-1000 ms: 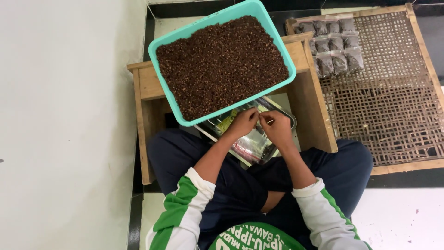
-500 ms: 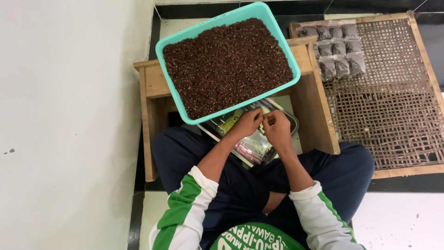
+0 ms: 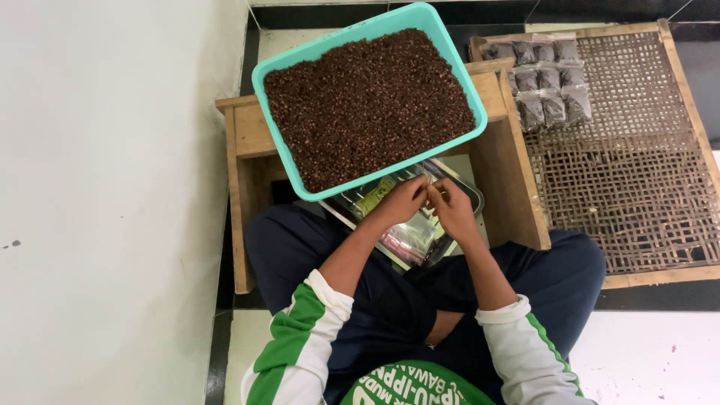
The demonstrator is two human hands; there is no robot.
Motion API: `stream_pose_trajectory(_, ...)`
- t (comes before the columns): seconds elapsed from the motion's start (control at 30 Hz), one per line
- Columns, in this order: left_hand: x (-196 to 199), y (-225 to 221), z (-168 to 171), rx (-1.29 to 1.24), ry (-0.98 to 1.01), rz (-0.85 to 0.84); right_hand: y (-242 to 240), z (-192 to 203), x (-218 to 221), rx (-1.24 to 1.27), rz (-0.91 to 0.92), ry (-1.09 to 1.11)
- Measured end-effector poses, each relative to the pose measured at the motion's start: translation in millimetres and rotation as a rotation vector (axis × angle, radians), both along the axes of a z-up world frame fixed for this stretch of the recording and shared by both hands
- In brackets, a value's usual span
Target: The person is manually packaging granules by scooping them into small plastic bags and sealing them.
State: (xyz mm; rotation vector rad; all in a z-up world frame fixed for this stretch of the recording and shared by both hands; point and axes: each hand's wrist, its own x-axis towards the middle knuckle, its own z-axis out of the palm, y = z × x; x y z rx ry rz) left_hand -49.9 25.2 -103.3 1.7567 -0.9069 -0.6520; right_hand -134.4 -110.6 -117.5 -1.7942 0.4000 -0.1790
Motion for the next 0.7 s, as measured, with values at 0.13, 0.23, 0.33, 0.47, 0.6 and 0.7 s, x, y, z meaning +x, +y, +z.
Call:
stream_pose_trajectory(0.13,-2,2,3,0.0,0.017,-0.001,1,0,0,-0.101,0.013,-0.017)
stream_pose_trajectory(0.23,-2,5,5,-0.031,0.104,0.004,1,-5,3,-0.109,-0.016,-0.015)
stream_pose_trajectory(0.33,0,4,-2,0.011,0.035,0.008,4,-3,4,-0.119,-0.015,0.037)
stream_pose_trajectory(0.47,-3,1,6,0.018,-0.046,0.04,15,17,9,-0.134,0.043,0.071)
stream_pose_trajectory(0.6,-1,-2,-11,0.023,-0.114,0.056,14,11,14,-0.244,0.039,0.081)
stream_pose_trajectory(0.7,3,-8,-40,0.07,-0.261,0.071,11,2,16,-0.287,0.033,0.093)
